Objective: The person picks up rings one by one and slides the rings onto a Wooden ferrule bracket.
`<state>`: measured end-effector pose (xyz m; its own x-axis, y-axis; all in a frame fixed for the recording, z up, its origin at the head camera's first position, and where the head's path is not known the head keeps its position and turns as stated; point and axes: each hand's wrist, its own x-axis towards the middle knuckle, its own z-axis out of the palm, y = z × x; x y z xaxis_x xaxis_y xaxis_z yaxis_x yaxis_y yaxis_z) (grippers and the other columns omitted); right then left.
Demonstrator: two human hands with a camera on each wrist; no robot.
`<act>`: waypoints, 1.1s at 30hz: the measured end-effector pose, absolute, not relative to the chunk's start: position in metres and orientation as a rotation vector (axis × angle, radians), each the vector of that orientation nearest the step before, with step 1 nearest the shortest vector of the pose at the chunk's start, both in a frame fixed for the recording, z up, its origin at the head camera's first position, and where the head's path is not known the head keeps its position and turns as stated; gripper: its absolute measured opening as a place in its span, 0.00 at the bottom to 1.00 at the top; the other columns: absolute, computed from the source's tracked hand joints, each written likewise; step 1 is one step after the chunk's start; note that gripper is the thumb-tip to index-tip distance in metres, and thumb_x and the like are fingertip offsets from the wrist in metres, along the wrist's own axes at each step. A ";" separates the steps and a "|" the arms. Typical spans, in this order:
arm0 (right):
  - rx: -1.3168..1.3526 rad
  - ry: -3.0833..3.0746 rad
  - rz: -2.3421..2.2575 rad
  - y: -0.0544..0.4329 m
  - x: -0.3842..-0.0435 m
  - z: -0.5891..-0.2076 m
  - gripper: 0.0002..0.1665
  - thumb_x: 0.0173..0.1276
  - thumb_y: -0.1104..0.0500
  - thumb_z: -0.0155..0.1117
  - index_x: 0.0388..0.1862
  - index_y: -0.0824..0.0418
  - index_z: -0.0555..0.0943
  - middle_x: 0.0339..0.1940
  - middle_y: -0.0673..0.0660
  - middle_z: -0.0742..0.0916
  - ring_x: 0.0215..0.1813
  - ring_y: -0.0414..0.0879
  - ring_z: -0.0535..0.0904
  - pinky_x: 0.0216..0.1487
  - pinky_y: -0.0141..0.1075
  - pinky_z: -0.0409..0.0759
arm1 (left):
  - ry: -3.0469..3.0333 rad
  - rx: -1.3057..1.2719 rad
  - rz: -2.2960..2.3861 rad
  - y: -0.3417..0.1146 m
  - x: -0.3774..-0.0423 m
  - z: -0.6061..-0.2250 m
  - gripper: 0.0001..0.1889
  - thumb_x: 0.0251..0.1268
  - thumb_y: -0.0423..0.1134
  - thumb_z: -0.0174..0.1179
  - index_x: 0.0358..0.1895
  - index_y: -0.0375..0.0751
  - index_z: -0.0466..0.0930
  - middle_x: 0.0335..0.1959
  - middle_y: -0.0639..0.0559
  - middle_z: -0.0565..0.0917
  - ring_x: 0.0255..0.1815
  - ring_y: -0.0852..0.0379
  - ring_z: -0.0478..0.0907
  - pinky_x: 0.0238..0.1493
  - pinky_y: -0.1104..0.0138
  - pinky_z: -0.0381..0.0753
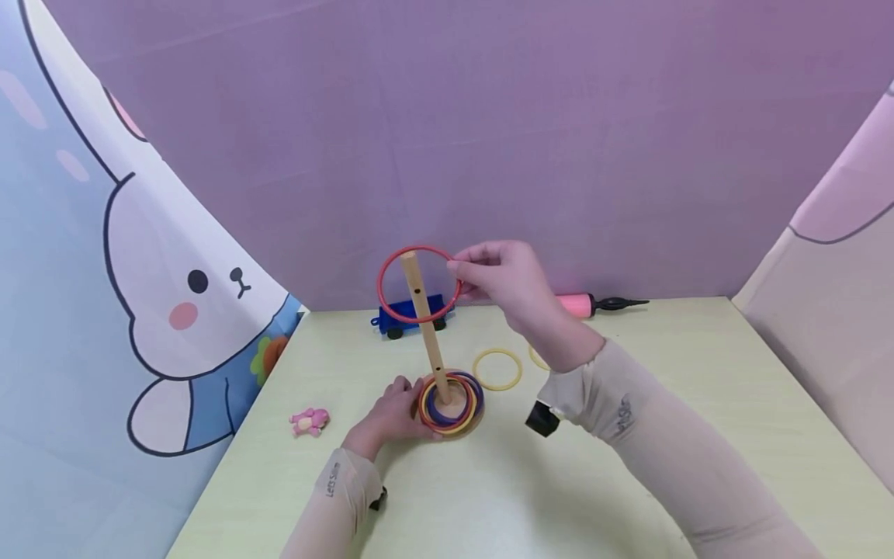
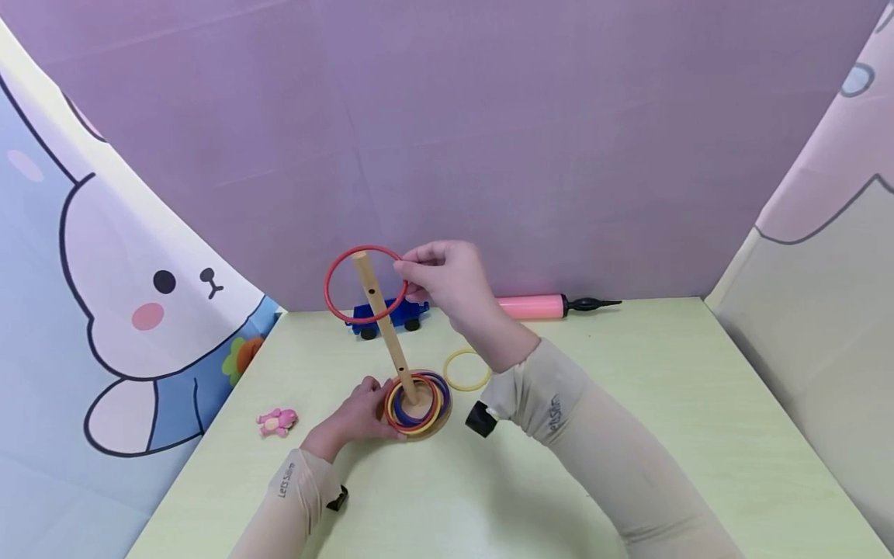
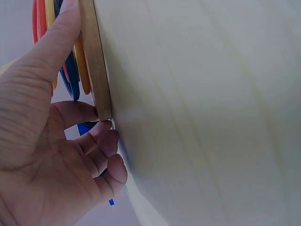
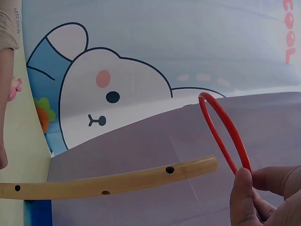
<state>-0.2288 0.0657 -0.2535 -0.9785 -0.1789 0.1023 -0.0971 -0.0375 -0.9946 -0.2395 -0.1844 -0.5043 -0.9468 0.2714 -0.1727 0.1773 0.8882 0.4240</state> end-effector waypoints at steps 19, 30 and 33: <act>-0.114 2.098 -2.219 0.055 -0.249 -0.270 0.11 0.66 0.64 0.68 0.43 0.70 0.83 0.37 0.61 0.86 0.27 0.47 0.82 0.38 0.40 0.83 | 2.826 0.341 0.609 -0.185 -0.241 -0.507 0.61 0.35 0.66 0.76 0.75 0.43 0.59 0.50 0.47 0.67 0.49 0.50 0.66 0.52 0.52 0.72; -0.090 2.116 -2.161 0.060 -0.251 -0.310 0.12 0.66 0.64 0.67 0.44 0.72 0.83 0.36 0.62 0.86 0.26 0.44 0.82 0.37 0.39 0.83 | 2.850 0.359 0.578 -0.184 -0.242 -0.506 0.61 0.34 0.67 0.76 0.75 0.42 0.59 0.50 0.47 0.67 0.49 0.50 0.66 0.52 0.52 0.72; -0.072 2.097 -2.168 0.060 -0.252 -0.323 0.11 0.66 0.65 0.67 0.43 0.72 0.82 0.34 0.62 0.86 0.24 0.44 0.81 0.34 0.37 0.83 | 2.845 0.354 0.593 -0.184 -0.242 -0.506 0.61 0.34 0.67 0.76 0.75 0.42 0.59 0.50 0.47 0.67 0.49 0.49 0.66 0.52 0.52 0.72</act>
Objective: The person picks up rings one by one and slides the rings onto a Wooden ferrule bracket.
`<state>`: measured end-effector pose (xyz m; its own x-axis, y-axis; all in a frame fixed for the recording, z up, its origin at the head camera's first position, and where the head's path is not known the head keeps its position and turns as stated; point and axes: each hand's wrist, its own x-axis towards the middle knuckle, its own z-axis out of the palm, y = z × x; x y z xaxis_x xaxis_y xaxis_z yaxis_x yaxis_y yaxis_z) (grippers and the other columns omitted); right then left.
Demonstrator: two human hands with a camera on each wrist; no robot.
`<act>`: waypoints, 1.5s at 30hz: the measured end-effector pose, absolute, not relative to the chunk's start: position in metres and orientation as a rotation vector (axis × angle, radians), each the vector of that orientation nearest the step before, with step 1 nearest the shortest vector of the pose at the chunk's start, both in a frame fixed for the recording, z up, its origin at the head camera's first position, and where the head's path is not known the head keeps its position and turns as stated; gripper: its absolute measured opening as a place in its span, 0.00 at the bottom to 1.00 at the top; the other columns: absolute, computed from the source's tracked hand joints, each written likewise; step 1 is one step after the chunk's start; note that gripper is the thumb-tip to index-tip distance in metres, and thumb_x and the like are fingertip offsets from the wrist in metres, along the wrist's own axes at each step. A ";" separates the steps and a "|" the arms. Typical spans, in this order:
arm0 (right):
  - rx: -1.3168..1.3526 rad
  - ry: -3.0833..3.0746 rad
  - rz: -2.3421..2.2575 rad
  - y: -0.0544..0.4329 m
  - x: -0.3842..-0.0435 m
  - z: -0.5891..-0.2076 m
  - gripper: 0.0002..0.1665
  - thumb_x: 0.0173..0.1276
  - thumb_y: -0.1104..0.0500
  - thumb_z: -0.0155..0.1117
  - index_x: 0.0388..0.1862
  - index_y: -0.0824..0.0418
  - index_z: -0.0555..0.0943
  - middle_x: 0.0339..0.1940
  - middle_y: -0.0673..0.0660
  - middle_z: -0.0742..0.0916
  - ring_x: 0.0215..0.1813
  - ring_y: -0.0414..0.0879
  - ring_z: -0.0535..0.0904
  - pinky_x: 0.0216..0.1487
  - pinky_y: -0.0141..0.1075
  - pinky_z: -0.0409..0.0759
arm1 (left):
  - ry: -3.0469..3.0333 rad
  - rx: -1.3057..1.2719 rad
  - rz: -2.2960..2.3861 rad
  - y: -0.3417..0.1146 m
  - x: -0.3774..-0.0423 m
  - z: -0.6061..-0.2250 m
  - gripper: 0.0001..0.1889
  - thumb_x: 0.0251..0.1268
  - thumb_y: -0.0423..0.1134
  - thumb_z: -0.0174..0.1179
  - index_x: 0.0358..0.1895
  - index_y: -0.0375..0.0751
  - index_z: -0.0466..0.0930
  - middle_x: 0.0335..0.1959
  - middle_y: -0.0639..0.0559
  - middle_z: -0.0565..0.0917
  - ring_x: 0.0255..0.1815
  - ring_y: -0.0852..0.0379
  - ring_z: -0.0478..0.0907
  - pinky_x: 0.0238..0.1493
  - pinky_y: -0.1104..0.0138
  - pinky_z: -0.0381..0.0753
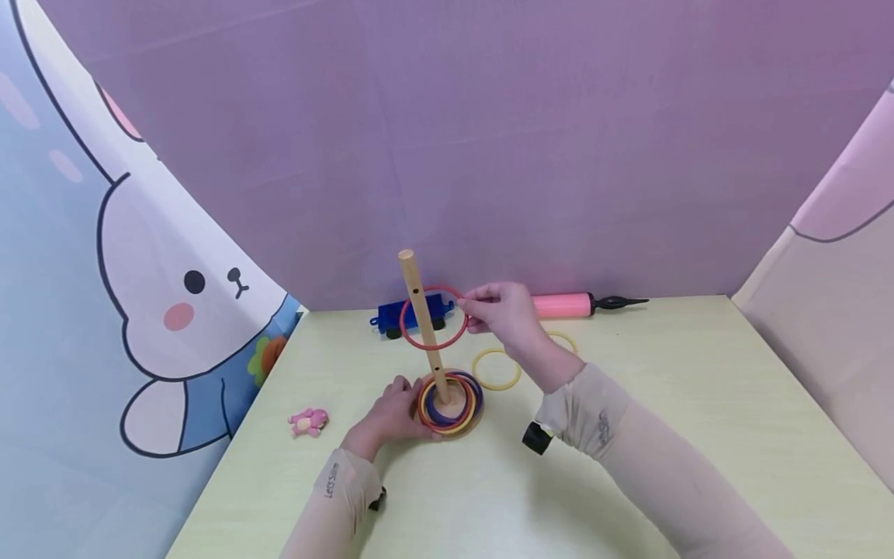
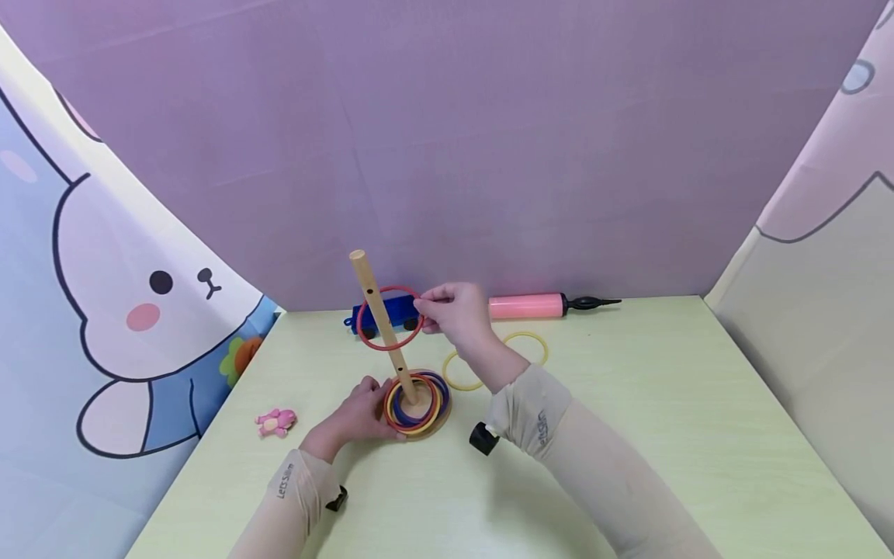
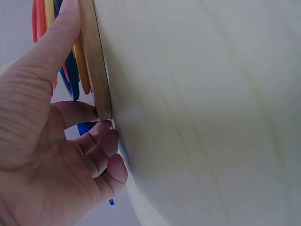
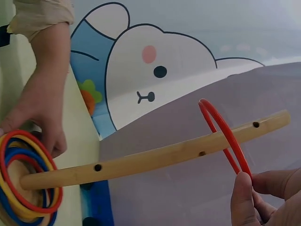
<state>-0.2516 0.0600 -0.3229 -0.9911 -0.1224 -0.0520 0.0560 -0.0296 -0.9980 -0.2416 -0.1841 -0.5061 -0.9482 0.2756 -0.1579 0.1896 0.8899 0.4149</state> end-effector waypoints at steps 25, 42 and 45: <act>0.008 2.072 -2.156 0.055 -0.243 -0.418 0.08 0.63 0.71 0.66 0.39 0.76 0.82 0.26 0.59 0.85 0.19 0.42 0.79 0.28 0.35 0.82 | 2.848 0.328 0.630 -0.184 -0.242 -0.506 0.57 0.34 0.65 0.77 0.72 0.44 0.65 0.48 0.49 0.67 0.47 0.50 0.66 0.50 0.54 0.72; 0.053 2.214 -2.036 0.047 -0.241 -0.466 0.05 0.60 0.72 0.67 0.35 0.74 0.83 0.27 0.65 0.86 0.20 0.44 0.80 0.30 0.44 0.83 | 2.863 0.395 0.589 -0.186 -0.242 -0.509 0.62 0.33 0.66 0.76 0.75 0.40 0.59 0.48 0.47 0.67 0.47 0.50 0.65 0.49 0.54 0.71; 0.073 2.221 -2.030 0.047 -0.242 -0.471 0.05 0.60 0.72 0.67 0.35 0.74 0.83 0.25 0.63 0.86 0.20 0.44 0.81 0.30 0.44 0.83 | 2.857 0.386 0.598 -0.186 -0.243 -0.509 0.62 0.33 0.66 0.76 0.75 0.40 0.59 0.48 0.47 0.67 0.47 0.50 0.65 0.50 0.54 0.71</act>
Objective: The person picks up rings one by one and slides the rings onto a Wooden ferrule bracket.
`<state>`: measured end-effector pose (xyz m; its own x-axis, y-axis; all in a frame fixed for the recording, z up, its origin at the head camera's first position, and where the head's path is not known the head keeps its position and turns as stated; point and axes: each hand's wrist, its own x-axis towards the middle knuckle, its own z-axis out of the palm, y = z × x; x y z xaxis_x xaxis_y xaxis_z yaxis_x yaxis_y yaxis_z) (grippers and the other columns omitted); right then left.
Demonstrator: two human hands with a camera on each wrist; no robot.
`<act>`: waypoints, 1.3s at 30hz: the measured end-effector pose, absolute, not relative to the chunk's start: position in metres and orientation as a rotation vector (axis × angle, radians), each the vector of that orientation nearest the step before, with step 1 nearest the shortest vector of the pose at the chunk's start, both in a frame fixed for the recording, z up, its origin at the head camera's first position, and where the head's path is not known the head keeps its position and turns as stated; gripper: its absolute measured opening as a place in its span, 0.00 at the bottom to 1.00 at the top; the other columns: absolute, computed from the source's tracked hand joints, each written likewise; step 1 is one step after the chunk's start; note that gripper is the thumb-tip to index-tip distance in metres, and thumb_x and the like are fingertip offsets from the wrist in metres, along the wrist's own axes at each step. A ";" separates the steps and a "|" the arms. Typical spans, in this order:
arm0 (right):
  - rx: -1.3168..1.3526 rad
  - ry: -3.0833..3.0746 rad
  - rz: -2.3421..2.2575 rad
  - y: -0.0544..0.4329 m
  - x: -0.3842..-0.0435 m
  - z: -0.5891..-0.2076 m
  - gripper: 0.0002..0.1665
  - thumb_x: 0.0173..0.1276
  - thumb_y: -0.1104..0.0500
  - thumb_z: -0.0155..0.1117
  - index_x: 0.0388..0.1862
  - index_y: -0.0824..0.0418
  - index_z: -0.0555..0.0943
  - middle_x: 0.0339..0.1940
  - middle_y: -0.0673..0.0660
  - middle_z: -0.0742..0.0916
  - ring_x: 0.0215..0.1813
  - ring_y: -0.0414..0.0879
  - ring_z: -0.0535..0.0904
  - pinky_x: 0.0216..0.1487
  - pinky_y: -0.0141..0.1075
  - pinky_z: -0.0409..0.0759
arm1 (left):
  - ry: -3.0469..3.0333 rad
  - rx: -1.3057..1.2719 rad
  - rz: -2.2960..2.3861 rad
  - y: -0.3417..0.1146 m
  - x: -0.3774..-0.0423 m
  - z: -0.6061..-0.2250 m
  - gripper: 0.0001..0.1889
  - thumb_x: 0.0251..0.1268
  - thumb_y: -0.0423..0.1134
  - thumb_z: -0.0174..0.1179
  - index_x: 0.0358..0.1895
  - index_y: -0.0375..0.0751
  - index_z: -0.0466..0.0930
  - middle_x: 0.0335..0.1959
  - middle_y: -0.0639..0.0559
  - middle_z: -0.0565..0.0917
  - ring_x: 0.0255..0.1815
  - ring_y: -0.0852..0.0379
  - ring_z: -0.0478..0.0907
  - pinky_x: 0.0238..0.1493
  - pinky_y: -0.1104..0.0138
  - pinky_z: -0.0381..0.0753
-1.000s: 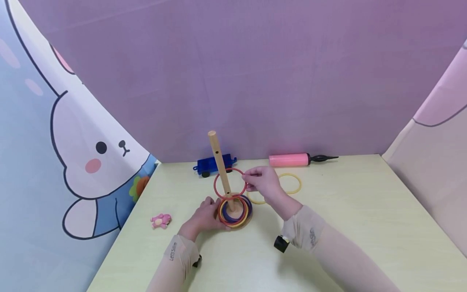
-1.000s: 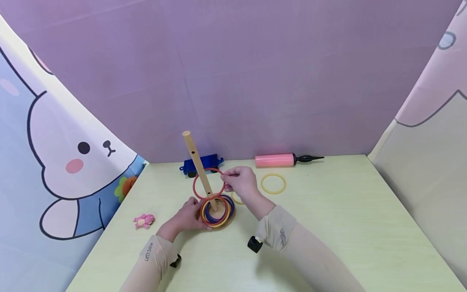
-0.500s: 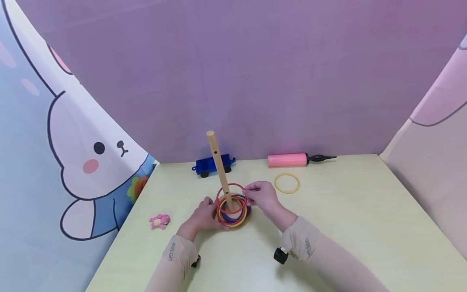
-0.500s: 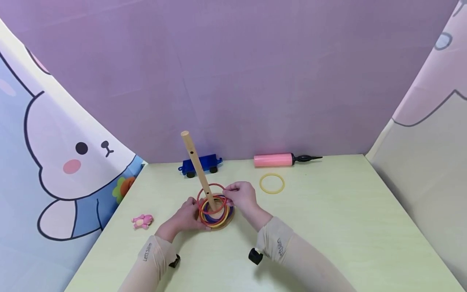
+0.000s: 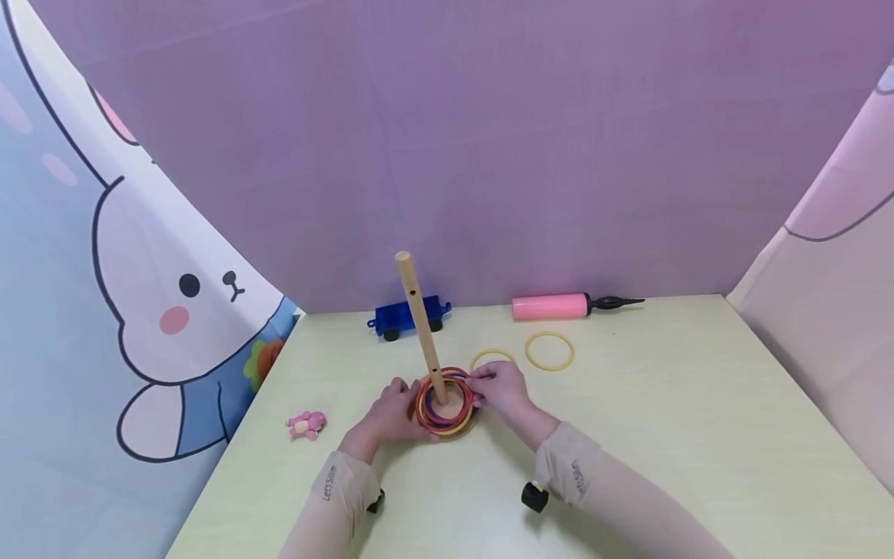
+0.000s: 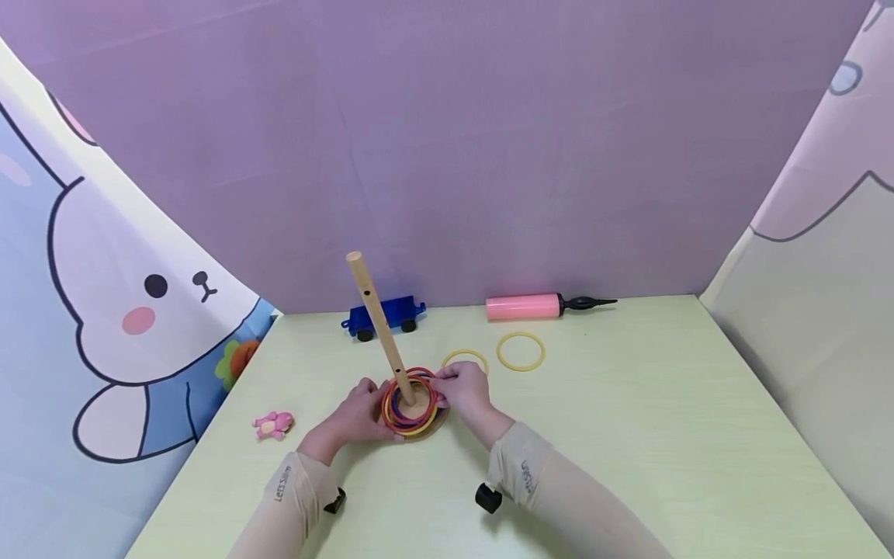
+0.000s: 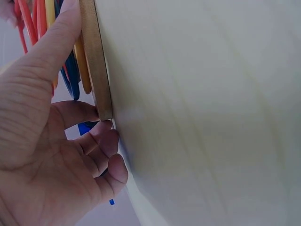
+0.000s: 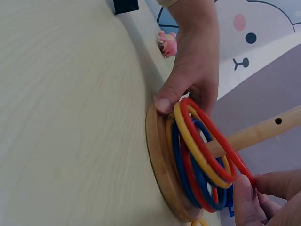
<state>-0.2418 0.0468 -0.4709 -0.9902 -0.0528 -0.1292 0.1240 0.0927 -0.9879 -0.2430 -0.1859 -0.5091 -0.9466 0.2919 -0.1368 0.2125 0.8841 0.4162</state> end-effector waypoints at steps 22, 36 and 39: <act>0.139 2.284 -2.069 0.090 -0.255 -0.491 0.07 0.62 0.71 0.67 0.38 0.75 0.83 0.35 0.71 0.86 0.23 0.45 0.82 0.30 0.39 0.83 | 2.848 0.386 0.612 -0.185 -0.242 -0.507 0.63 0.33 0.65 0.77 0.74 0.37 0.59 0.48 0.47 0.67 0.48 0.50 0.65 0.50 0.53 0.71; 0.340 2.408 -1.990 0.156 -0.274 -0.512 0.13 0.67 0.66 0.65 0.45 0.75 0.82 0.40 0.71 0.85 0.24 0.41 0.82 0.30 0.35 0.82 | 2.835 0.348 0.622 -0.184 -0.239 -0.504 0.62 0.34 0.64 0.77 0.75 0.38 0.59 0.49 0.47 0.67 0.48 0.50 0.65 0.51 0.54 0.71; 0.386 2.450 -1.960 0.167 -0.278 -0.513 0.13 0.67 0.65 0.65 0.45 0.75 0.82 0.38 0.68 0.86 0.24 0.41 0.82 0.30 0.35 0.82 | 2.834 0.346 0.625 -0.184 -0.240 -0.505 0.62 0.34 0.64 0.77 0.75 0.39 0.58 0.48 0.48 0.66 0.48 0.51 0.65 0.51 0.54 0.71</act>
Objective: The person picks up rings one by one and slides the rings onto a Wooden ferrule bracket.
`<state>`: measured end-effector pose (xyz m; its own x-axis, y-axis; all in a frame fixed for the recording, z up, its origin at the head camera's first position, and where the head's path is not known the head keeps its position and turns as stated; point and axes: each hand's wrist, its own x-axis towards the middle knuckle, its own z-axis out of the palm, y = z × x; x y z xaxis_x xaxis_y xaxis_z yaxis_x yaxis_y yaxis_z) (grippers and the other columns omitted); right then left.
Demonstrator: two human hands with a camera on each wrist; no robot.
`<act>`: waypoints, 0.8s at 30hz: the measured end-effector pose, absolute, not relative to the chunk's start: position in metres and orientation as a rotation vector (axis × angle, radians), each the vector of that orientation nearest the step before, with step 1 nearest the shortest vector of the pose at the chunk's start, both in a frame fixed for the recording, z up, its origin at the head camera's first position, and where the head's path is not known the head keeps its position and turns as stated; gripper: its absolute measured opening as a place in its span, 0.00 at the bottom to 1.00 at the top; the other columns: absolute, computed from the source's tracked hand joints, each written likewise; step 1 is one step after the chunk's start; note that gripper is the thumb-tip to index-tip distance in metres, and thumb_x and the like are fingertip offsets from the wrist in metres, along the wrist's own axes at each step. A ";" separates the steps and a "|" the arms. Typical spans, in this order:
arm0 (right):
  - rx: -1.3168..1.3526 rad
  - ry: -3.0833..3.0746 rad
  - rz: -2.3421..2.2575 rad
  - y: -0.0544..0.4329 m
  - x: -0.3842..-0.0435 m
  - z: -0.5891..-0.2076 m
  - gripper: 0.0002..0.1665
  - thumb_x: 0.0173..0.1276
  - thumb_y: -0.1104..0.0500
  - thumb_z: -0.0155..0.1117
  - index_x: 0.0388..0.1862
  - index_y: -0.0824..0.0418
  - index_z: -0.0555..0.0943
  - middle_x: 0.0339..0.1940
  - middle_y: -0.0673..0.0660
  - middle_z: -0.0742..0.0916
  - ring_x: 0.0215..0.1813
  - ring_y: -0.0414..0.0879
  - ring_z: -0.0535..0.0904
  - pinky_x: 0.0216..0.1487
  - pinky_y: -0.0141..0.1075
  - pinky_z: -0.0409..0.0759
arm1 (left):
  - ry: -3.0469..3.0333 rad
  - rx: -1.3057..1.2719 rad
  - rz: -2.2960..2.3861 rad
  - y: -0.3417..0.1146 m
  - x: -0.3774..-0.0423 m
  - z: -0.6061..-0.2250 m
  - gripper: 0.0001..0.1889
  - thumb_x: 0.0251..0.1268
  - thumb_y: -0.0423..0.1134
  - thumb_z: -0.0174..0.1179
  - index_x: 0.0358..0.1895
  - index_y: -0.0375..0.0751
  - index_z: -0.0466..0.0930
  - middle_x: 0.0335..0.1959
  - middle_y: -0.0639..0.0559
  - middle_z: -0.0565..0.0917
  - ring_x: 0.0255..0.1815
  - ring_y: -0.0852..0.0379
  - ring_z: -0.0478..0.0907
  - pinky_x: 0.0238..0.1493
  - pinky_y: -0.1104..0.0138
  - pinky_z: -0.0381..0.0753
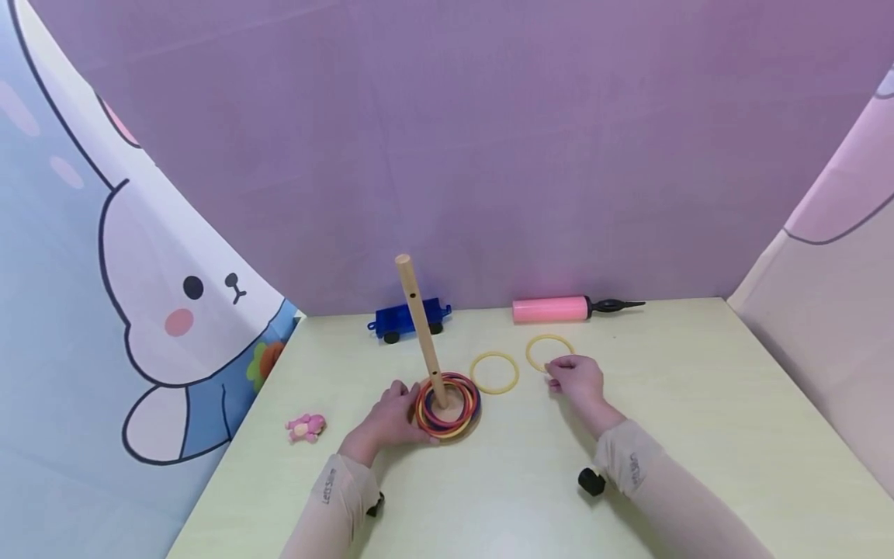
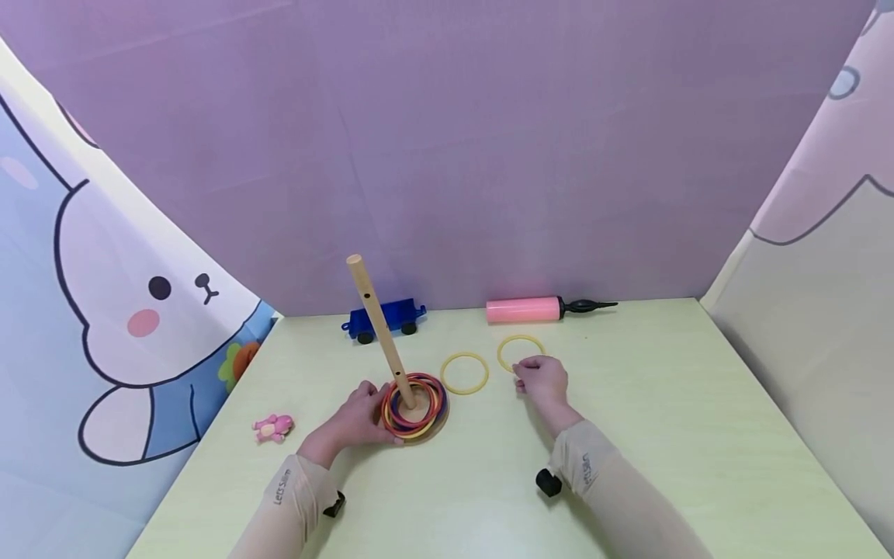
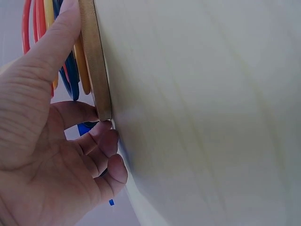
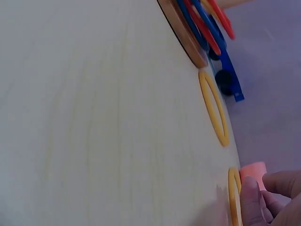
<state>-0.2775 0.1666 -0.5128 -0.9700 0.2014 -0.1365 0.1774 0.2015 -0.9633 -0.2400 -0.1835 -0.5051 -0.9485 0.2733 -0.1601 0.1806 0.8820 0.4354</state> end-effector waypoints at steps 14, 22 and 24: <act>-0.527 -2.563 1.653 0.193 -0.290 -0.517 0.14 0.66 0.61 0.66 0.43 0.72 0.82 0.24 0.59 0.86 0.20 0.40 0.80 0.24 0.30 0.77 | 2.830 0.363 0.632 -0.184 -0.239 -0.506 0.61 0.36 0.63 0.77 0.75 0.37 0.58 0.48 0.47 0.66 0.47 0.51 0.65 0.49 0.55 0.71; -0.529 -2.687 1.468 0.193 -0.295 -0.514 0.14 0.66 0.57 0.66 0.39 0.69 0.83 0.18 0.56 0.85 0.22 0.45 0.79 0.45 0.45 0.74 | 2.835 0.374 0.631 -0.185 -0.242 -0.508 0.62 0.35 0.63 0.77 0.75 0.37 0.58 0.47 0.47 0.66 0.46 0.51 0.65 0.48 0.55 0.71; -0.522 -2.715 1.425 0.194 -0.296 -0.514 0.14 0.66 0.56 0.66 0.36 0.68 0.83 0.17 0.55 0.84 0.23 0.46 0.78 0.49 0.47 0.72 | 2.836 0.369 0.630 -0.185 -0.242 -0.508 0.62 0.35 0.64 0.77 0.75 0.38 0.58 0.48 0.47 0.66 0.47 0.51 0.65 0.49 0.54 0.71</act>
